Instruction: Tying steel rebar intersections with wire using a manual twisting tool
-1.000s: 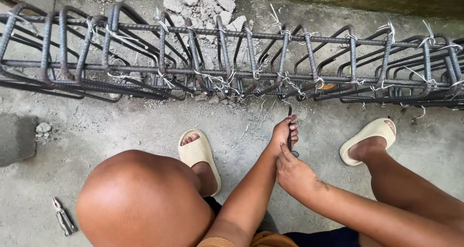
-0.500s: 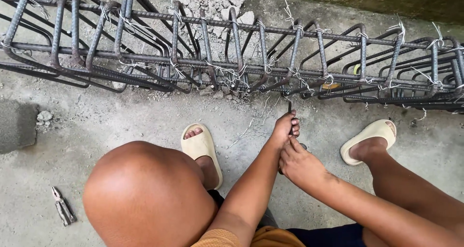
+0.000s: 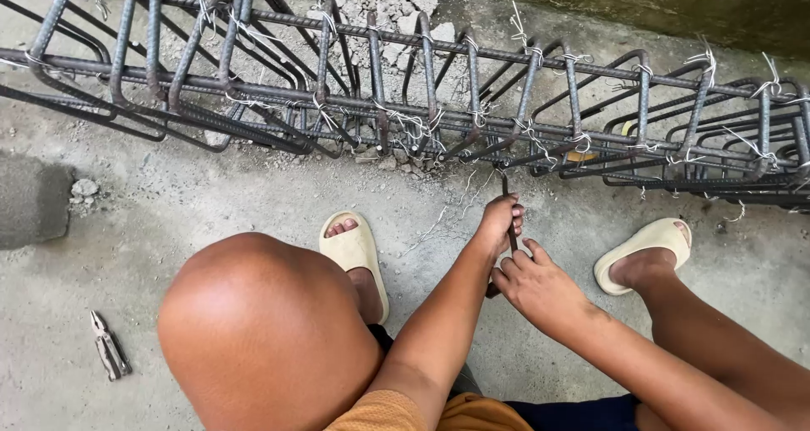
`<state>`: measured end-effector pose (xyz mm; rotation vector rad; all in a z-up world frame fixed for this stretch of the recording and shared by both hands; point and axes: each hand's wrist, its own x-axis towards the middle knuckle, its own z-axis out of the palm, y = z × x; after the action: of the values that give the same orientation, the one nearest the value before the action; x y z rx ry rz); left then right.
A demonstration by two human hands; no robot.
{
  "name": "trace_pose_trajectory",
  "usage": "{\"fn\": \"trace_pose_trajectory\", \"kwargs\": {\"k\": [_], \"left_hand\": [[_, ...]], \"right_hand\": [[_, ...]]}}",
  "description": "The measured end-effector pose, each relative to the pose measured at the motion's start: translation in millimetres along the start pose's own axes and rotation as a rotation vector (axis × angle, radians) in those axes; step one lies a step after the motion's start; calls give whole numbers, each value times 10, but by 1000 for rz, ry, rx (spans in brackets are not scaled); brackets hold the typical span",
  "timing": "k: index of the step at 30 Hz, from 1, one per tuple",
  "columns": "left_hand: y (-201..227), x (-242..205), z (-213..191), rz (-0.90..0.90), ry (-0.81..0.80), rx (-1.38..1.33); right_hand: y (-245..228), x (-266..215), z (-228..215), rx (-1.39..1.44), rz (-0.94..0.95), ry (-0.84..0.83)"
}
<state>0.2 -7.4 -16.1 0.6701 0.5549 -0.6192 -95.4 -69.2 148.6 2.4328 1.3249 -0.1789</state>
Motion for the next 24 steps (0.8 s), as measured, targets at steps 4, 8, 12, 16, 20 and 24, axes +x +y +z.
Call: {"fn": "trace_pose_trajectory", "kwargs": {"k": [4,8,12,16,20,24], "left_hand": [[-176,204,-84,53,54,119],[-453,489,-194,147,98,292],[-713,668,-285,177,80,369],[-816,736,-399,205,112,468],[-726,516,-461,194,157,768],[-878,874,-659,93,181,954]], "right_hand": [[-48,-118,156,68,52,-23],[-116,-217,226,156,181,-230],[-278,-360,639,98,282,-362],[-573,-238,940,139,438,-440],[-844,-183,1042,497,658,-222],[-804,126,878,848,1018,-441]]}}
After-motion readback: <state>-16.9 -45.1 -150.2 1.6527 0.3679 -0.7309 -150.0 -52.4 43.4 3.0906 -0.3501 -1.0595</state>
